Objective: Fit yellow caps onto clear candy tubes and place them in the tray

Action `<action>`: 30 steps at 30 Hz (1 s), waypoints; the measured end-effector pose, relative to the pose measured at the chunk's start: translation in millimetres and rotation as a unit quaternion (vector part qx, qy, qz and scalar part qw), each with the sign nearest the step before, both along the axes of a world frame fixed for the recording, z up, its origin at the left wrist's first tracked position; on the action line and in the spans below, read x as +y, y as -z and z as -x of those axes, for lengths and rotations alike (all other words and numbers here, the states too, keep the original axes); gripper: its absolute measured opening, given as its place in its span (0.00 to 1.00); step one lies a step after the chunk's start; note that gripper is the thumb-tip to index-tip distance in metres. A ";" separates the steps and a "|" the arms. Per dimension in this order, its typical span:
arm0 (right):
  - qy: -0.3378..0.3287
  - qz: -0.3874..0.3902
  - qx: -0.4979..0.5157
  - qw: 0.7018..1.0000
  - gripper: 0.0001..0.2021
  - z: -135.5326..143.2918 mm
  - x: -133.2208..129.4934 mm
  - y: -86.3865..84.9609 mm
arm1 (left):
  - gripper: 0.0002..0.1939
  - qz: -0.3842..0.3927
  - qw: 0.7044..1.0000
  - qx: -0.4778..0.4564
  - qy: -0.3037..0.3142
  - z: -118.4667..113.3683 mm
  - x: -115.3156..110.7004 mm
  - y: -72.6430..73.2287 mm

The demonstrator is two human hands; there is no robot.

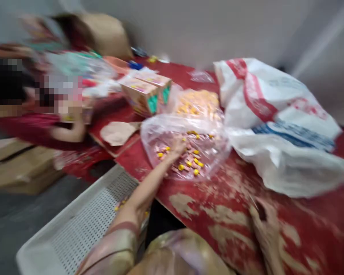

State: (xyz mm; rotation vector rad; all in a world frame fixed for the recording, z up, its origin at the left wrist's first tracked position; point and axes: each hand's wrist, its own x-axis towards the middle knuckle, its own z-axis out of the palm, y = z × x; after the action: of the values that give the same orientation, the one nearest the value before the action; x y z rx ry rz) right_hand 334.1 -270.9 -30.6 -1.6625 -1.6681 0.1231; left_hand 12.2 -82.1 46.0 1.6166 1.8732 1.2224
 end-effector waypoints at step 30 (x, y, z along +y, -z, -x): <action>-0.034 0.099 0.507 0.856 0.13 67.0 -12.8 -27.1 | 0.10 0.234 0.804 -0.502 0.217 -111.7 -163.5 42.0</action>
State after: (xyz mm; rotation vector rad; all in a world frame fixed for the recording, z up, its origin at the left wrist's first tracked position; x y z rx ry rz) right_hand 267.1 -283.7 -3.5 -1.2768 -0.8917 1.0441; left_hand 123.9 -245.6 4.0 0.7605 0.9243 0.9765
